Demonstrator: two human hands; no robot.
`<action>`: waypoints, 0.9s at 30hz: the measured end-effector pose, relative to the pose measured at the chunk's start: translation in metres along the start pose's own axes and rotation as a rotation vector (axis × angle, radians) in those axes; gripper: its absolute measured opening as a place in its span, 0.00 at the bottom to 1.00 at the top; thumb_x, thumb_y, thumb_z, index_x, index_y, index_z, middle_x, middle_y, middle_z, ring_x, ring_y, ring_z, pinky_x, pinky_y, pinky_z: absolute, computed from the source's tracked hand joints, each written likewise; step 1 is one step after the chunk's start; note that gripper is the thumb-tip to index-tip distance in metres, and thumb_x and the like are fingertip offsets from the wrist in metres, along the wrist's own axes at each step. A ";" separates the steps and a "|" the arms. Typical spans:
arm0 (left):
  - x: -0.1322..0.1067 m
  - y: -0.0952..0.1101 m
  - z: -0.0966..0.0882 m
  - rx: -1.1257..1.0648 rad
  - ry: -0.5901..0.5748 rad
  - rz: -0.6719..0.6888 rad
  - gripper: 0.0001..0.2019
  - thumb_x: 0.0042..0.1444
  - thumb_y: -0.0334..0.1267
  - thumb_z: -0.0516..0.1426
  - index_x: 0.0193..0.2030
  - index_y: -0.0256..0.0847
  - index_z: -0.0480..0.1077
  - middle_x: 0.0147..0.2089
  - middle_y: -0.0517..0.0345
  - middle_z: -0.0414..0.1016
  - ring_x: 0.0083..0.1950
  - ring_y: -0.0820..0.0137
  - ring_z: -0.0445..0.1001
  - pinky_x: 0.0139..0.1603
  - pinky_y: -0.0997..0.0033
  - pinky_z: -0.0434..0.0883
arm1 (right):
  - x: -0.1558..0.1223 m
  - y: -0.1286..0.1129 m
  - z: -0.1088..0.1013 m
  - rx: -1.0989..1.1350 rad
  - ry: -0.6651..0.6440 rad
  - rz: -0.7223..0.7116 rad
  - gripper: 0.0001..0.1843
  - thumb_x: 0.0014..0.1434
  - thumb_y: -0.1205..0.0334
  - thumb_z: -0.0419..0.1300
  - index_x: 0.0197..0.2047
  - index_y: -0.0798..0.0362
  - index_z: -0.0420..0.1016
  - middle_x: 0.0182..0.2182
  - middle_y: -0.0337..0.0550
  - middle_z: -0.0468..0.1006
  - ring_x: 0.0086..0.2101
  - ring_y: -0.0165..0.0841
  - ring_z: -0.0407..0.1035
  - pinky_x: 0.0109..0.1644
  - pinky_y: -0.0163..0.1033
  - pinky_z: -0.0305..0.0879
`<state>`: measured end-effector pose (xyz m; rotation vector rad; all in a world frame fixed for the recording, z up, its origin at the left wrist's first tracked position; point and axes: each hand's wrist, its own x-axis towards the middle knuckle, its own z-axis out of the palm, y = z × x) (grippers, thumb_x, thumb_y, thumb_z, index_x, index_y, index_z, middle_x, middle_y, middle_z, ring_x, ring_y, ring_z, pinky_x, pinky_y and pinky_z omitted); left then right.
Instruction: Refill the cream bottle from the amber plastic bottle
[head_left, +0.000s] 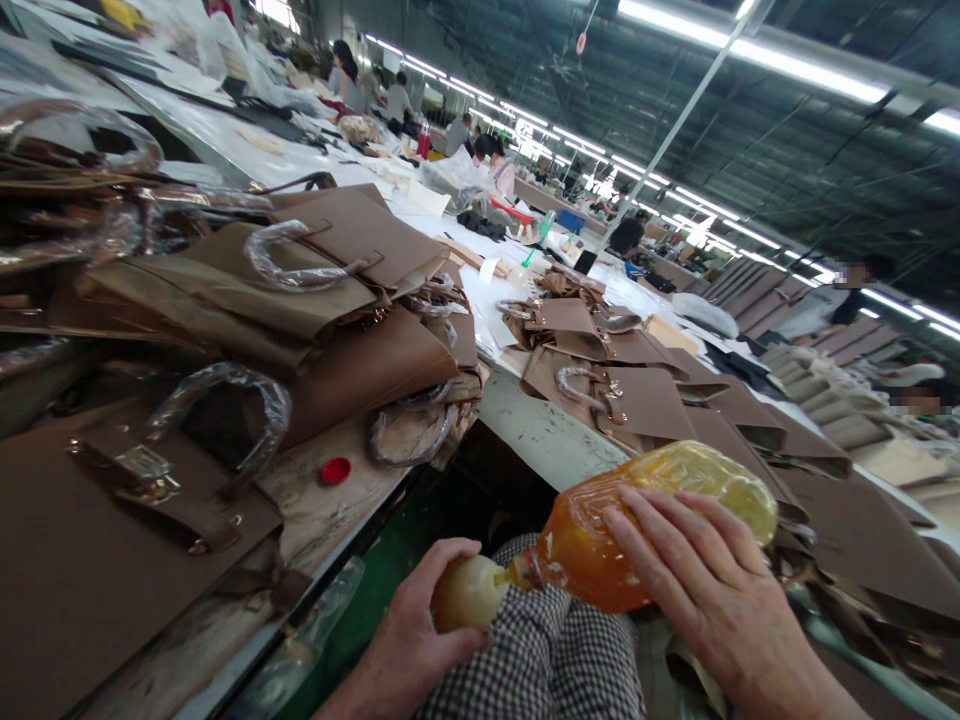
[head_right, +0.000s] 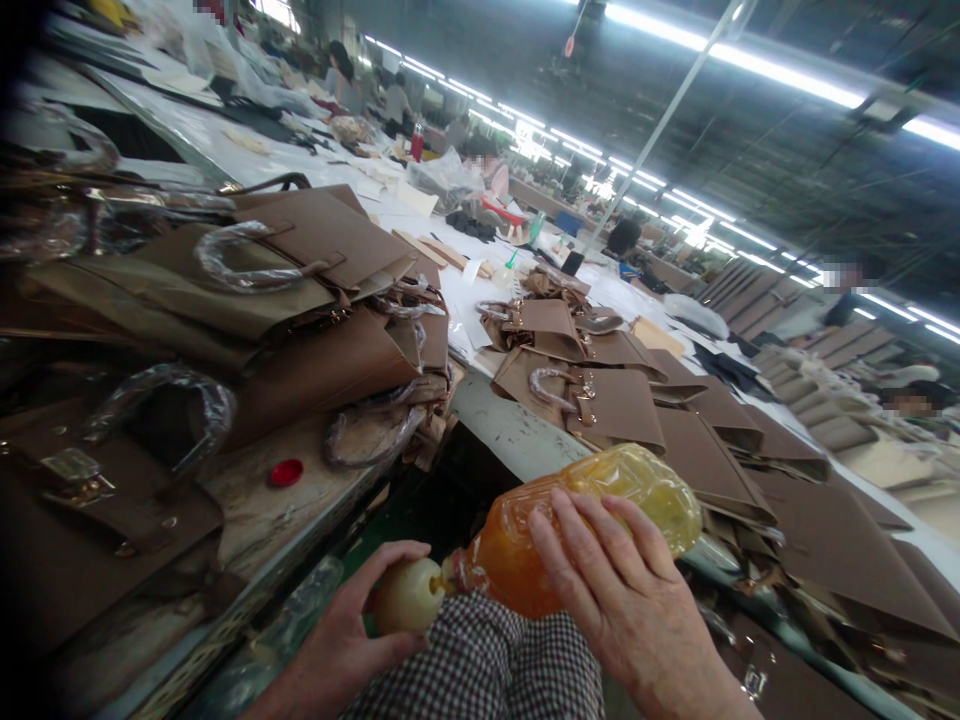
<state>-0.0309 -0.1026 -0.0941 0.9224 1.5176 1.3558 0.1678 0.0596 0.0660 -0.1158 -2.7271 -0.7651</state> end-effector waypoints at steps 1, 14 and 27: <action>0.000 -0.001 0.000 0.000 0.002 0.001 0.30 0.43 0.26 0.62 0.54 0.50 0.67 0.58 0.58 0.70 0.61 0.59 0.67 0.63 0.61 0.61 | 0.000 0.000 0.000 -0.002 0.005 0.001 0.21 0.72 0.66 0.42 0.57 0.61 0.71 0.53 0.54 0.77 0.53 0.47 0.67 0.57 0.57 0.57; 0.000 0.000 0.000 -0.007 -0.005 -0.001 0.30 0.43 0.26 0.63 0.54 0.51 0.67 0.58 0.60 0.70 0.60 0.60 0.68 0.61 0.63 0.62 | 0.001 0.000 0.001 -0.004 0.015 0.008 0.21 0.72 0.66 0.41 0.56 0.61 0.71 0.53 0.54 0.78 0.52 0.48 0.68 0.57 0.57 0.57; 0.001 -0.001 0.000 -0.012 -0.020 -0.016 0.30 0.43 0.26 0.62 0.54 0.50 0.67 0.58 0.60 0.70 0.60 0.60 0.68 0.61 0.64 0.62 | 0.004 0.000 -0.001 -0.028 0.004 0.002 0.19 0.72 0.67 0.42 0.55 0.61 0.71 0.51 0.54 0.78 0.51 0.48 0.68 0.56 0.56 0.57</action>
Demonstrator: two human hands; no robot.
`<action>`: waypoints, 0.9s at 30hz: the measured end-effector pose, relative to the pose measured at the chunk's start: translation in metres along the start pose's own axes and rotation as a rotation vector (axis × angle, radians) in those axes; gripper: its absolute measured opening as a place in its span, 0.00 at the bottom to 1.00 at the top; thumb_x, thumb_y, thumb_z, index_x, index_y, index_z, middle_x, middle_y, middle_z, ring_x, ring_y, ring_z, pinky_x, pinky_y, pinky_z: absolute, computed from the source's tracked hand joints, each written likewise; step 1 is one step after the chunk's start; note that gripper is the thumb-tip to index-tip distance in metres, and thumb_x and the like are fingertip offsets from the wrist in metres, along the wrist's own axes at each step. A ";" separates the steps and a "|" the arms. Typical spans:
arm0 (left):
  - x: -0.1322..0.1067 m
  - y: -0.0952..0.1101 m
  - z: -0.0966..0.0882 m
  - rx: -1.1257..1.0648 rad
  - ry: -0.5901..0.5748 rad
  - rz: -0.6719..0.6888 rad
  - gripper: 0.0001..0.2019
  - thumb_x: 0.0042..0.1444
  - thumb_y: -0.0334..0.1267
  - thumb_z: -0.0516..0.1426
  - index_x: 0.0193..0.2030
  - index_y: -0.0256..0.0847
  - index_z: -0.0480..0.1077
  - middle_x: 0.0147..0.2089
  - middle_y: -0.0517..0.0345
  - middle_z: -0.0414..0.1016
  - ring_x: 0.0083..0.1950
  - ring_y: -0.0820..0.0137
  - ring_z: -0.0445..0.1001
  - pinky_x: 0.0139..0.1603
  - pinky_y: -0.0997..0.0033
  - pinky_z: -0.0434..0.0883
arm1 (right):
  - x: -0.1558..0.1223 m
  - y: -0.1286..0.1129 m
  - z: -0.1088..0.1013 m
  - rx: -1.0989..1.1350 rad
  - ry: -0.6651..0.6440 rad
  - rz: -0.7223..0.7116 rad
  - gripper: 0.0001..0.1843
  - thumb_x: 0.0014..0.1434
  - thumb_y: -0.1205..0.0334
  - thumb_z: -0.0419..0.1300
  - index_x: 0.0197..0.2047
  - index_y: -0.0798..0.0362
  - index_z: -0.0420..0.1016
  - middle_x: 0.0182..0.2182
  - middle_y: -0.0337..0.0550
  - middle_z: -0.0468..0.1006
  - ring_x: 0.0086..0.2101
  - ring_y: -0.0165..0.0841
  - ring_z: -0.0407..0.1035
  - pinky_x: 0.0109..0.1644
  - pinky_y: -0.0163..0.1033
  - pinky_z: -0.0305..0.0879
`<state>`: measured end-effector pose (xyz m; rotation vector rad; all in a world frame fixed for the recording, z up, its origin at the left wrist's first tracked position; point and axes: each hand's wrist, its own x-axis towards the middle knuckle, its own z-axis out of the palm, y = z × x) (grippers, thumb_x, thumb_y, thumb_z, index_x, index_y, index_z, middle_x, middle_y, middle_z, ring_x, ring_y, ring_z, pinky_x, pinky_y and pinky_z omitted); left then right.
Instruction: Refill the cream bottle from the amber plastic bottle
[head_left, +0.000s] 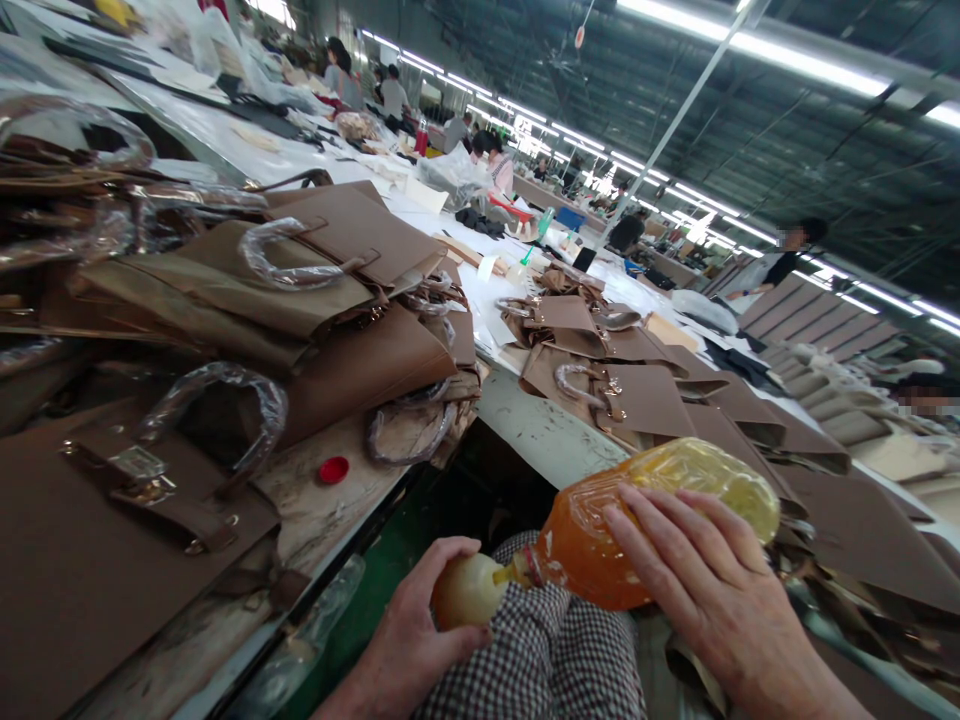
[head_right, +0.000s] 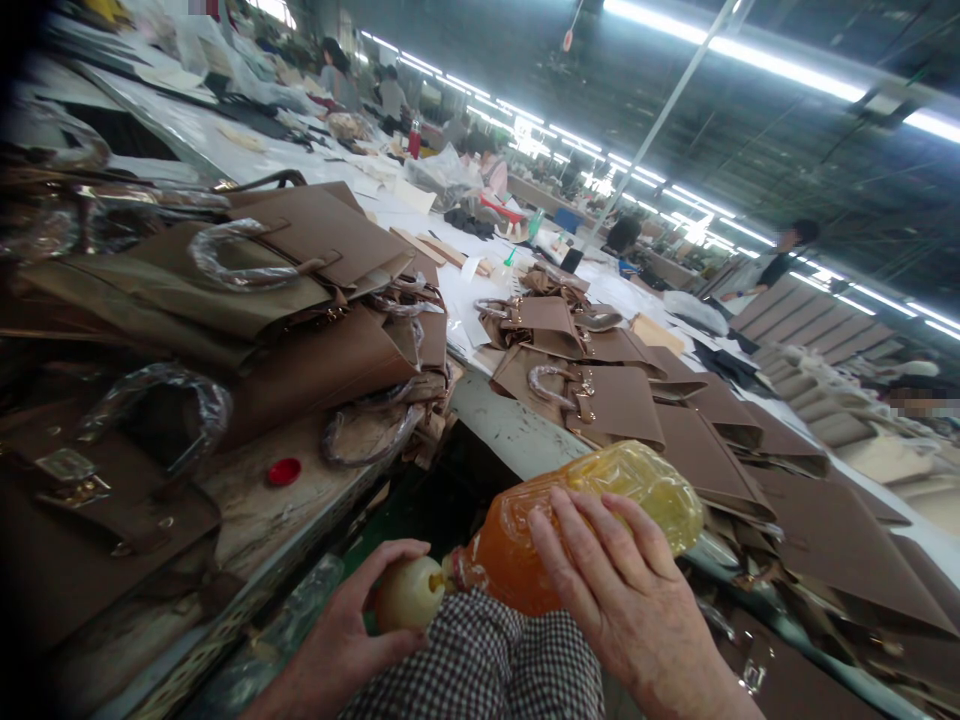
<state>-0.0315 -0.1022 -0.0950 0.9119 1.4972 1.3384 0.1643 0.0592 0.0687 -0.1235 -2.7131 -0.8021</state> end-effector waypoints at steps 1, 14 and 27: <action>0.000 0.000 0.000 -0.004 0.000 -0.002 0.30 0.43 0.26 0.62 0.54 0.50 0.67 0.58 0.60 0.70 0.60 0.61 0.68 0.61 0.64 0.61 | -0.001 0.000 0.001 0.002 0.002 0.003 0.19 0.72 0.67 0.42 0.56 0.61 0.71 0.51 0.54 0.78 0.51 0.48 0.68 0.56 0.56 0.57; -0.001 0.002 0.001 0.019 0.001 -0.022 0.30 0.43 0.26 0.63 0.55 0.50 0.67 0.58 0.61 0.70 0.59 0.61 0.68 0.60 0.64 0.62 | -0.004 0.000 0.002 0.016 0.000 -0.001 0.20 0.72 0.65 0.43 0.55 0.61 0.72 0.52 0.54 0.78 0.51 0.47 0.67 0.58 0.56 0.56; 0.001 -0.001 0.001 -0.005 -0.001 0.012 0.30 0.44 0.27 0.64 0.55 0.52 0.67 0.58 0.61 0.69 0.61 0.61 0.67 0.61 0.65 0.61 | -0.003 0.000 0.003 0.018 -0.006 0.001 0.21 0.72 0.66 0.41 0.57 0.61 0.71 0.53 0.54 0.78 0.52 0.47 0.67 0.58 0.56 0.56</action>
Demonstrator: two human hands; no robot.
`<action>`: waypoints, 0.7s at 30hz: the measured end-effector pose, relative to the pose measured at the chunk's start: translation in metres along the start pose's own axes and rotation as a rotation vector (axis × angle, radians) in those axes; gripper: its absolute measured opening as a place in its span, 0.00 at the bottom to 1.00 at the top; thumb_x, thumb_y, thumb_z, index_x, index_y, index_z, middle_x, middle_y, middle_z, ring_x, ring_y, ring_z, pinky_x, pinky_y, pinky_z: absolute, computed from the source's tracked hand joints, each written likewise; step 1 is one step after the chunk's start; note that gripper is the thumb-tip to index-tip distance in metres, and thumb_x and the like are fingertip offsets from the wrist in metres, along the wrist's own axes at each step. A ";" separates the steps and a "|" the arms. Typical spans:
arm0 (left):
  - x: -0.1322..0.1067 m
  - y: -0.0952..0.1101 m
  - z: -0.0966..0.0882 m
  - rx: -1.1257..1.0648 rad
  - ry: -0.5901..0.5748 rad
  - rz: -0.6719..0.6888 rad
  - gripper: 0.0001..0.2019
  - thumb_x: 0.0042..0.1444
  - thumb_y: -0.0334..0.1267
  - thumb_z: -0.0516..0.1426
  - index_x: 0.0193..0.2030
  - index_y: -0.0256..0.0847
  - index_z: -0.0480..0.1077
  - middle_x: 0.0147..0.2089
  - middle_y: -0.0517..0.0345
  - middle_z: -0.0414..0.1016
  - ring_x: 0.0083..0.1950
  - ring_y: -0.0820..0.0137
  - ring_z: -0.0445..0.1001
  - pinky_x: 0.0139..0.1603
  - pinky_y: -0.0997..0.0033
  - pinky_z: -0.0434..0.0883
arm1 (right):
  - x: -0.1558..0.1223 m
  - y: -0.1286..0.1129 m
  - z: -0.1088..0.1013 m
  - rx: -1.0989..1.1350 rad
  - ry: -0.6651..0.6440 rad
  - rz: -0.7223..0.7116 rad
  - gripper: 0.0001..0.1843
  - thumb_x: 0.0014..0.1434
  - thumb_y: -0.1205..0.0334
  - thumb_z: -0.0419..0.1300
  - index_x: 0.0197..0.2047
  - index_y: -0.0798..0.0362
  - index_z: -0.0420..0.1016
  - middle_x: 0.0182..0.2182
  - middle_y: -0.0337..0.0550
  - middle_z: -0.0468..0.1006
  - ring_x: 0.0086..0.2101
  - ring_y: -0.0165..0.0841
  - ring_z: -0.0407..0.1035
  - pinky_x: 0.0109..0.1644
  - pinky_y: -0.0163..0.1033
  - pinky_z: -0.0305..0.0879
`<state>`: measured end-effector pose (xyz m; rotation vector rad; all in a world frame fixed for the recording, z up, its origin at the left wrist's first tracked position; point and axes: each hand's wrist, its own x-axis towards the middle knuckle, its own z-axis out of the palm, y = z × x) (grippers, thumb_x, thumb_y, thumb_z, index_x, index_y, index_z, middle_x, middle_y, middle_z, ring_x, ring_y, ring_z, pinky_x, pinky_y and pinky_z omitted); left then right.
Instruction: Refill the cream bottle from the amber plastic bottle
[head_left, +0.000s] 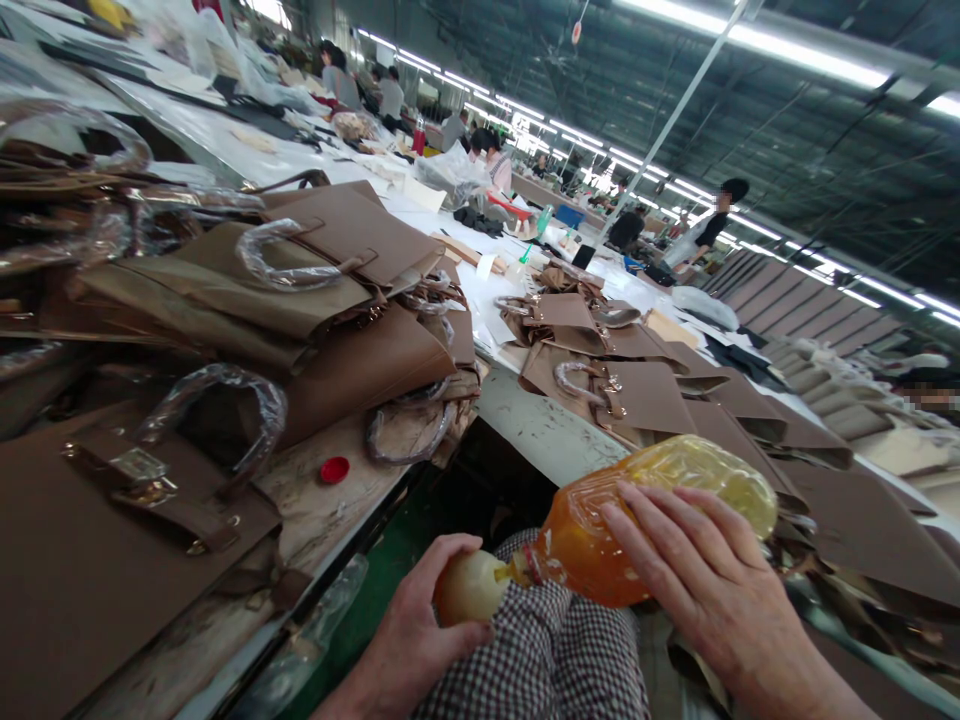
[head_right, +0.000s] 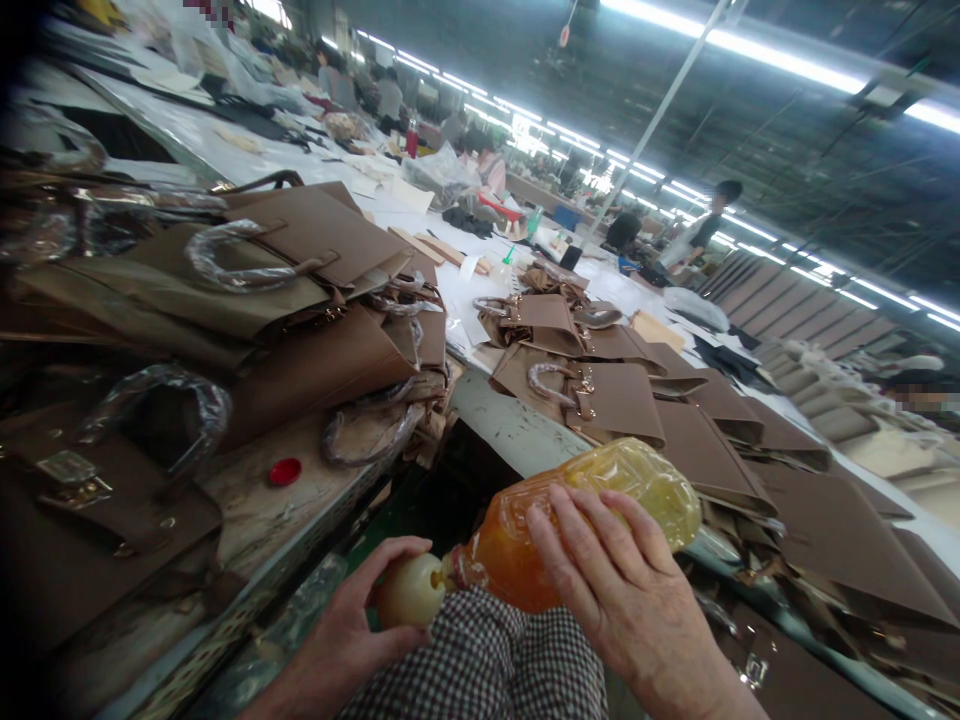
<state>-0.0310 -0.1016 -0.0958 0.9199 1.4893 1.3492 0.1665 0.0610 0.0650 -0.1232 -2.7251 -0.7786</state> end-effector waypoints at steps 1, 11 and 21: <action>0.000 0.000 0.000 -0.004 0.001 -0.005 0.30 0.44 0.27 0.64 0.55 0.51 0.67 0.58 0.61 0.69 0.61 0.61 0.67 0.60 0.65 0.62 | 0.000 0.000 0.000 0.002 -0.001 -0.002 0.21 0.72 0.66 0.42 0.56 0.61 0.71 0.53 0.54 0.78 0.52 0.47 0.67 0.58 0.56 0.56; 0.000 -0.001 0.003 0.006 0.010 -0.009 0.30 0.43 0.26 0.63 0.54 0.51 0.67 0.58 0.61 0.70 0.61 0.61 0.67 0.62 0.64 0.61 | -0.001 0.000 -0.001 0.000 0.001 -0.002 0.20 0.72 0.66 0.42 0.56 0.61 0.71 0.53 0.54 0.78 0.52 0.47 0.68 0.58 0.57 0.56; -0.001 0.002 0.001 0.031 0.006 -0.012 0.29 0.44 0.27 0.63 0.55 0.51 0.67 0.58 0.60 0.70 0.61 0.60 0.67 0.61 0.63 0.61 | 0.000 -0.001 -0.001 -0.009 0.002 -0.006 0.20 0.72 0.67 0.42 0.56 0.60 0.71 0.53 0.53 0.78 0.51 0.47 0.68 0.57 0.57 0.57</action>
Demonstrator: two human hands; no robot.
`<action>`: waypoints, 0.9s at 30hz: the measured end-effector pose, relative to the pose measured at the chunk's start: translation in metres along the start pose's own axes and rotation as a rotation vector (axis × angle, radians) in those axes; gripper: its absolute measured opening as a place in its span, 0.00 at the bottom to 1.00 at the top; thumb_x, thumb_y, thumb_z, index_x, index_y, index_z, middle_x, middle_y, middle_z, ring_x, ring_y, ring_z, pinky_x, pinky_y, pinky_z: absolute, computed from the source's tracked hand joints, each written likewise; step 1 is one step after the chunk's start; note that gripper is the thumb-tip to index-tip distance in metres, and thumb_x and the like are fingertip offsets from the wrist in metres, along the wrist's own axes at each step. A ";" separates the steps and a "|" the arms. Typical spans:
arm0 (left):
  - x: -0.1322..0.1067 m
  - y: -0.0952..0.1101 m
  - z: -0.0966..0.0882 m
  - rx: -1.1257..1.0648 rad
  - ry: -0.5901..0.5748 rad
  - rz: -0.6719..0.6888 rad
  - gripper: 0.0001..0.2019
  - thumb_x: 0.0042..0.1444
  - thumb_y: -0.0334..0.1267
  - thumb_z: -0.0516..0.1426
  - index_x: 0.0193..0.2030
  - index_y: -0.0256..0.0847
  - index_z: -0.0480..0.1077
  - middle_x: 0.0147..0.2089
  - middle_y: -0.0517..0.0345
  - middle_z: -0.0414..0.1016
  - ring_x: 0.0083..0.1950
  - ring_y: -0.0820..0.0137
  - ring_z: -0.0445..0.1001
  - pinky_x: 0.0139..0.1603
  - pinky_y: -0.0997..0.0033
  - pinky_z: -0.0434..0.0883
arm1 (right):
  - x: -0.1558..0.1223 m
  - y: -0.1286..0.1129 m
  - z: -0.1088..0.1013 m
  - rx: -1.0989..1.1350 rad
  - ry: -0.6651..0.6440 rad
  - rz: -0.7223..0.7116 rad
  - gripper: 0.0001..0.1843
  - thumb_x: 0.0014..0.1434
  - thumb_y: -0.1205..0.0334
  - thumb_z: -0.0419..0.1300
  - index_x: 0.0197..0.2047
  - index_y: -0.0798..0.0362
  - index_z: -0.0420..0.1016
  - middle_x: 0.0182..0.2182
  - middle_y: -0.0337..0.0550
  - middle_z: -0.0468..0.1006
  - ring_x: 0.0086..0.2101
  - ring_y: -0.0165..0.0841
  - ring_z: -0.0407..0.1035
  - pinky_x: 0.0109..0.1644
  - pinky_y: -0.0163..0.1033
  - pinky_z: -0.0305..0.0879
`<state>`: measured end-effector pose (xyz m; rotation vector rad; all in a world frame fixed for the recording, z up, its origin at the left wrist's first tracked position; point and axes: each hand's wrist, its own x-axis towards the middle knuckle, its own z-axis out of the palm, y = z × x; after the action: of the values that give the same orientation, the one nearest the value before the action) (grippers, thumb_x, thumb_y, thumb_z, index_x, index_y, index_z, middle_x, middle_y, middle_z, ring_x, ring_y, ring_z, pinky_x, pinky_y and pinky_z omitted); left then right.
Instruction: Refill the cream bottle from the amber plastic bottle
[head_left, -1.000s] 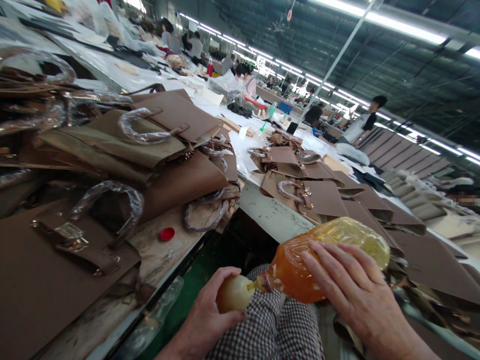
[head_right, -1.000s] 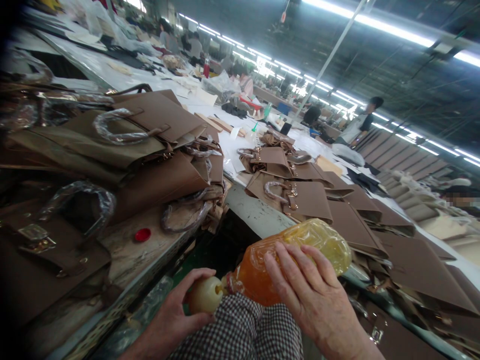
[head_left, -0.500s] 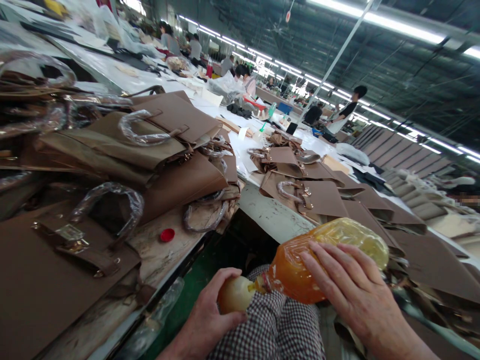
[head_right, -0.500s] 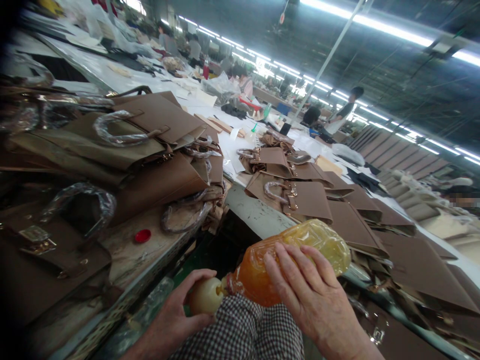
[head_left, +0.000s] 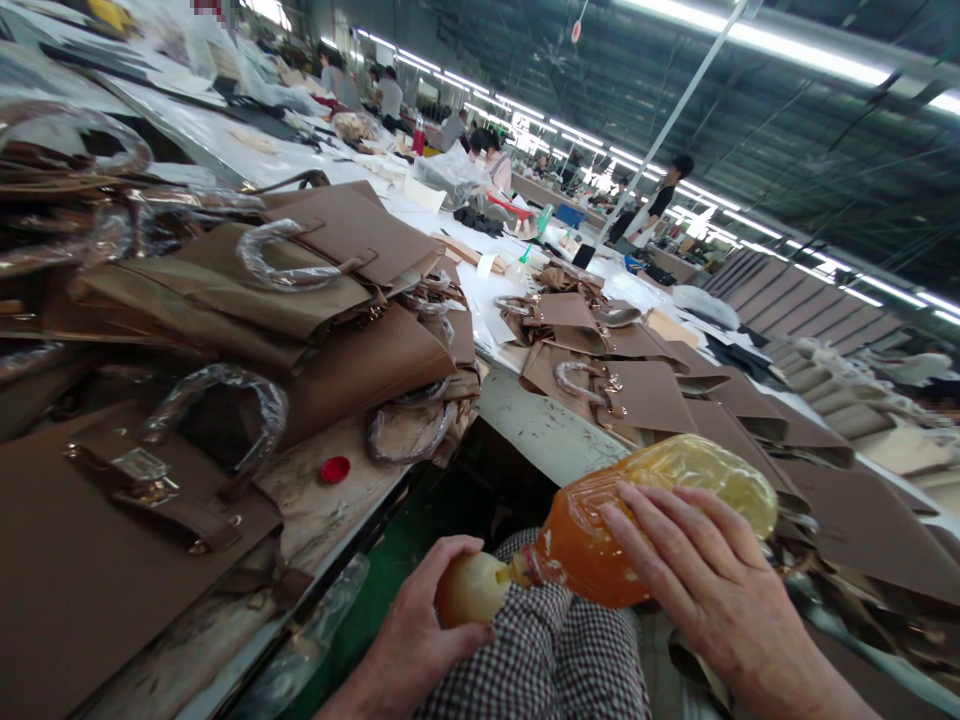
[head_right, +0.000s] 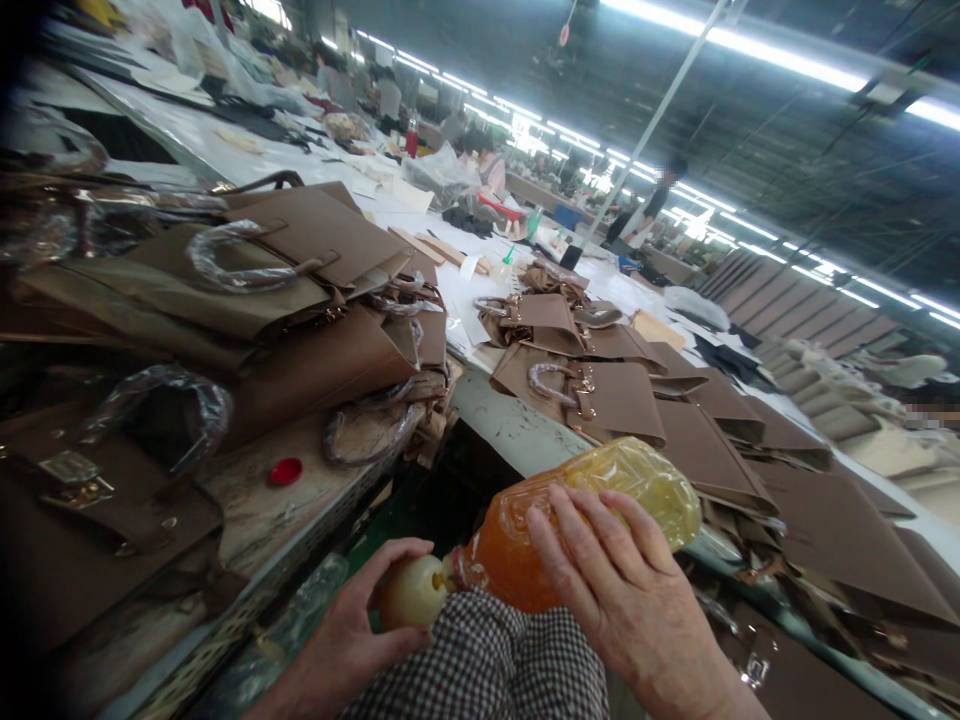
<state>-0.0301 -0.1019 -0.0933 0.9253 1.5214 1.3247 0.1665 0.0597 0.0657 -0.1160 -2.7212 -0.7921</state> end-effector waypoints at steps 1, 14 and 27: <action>0.000 0.000 0.000 -0.002 0.000 0.003 0.29 0.44 0.27 0.63 0.55 0.51 0.67 0.58 0.60 0.70 0.61 0.60 0.67 0.61 0.63 0.62 | 0.000 0.000 0.000 0.002 -0.003 0.000 0.20 0.72 0.67 0.42 0.56 0.60 0.71 0.53 0.53 0.78 0.51 0.47 0.68 0.57 0.57 0.57; -0.001 -0.005 0.000 -0.004 0.004 0.003 0.30 0.44 0.26 0.63 0.55 0.51 0.67 0.59 0.60 0.70 0.61 0.60 0.67 0.61 0.63 0.61 | 0.001 -0.002 0.000 0.011 -0.026 -0.007 0.21 0.73 0.66 0.41 0.57 0.61 0.70 0.53 0.53 0.78 0.51 0.47 0.69 0.57 0.57 0.57; -0.001 -0.002 0.001 -0.013 0.012 0.008 0.30 0.43 0.26 0.63 0.55 0.50 0.68 0.59 0.59 0.71 0.61 0.58 0.67 0.63 0.61 0.62 | 0.000 -0.001 0.001 0.012 -0.028 -0.019 0.21 0.72 0.69 0.40 0.57 0.61 0.70 0.53 0.53 0.79 0.51 0.47 0.70 0.57 0.58 0.58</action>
<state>-0.0292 -0.1030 -0.0951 0.9175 1.5181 1.3467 0.1658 0.0588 0.0647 -0.1001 -2.7569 -0.7857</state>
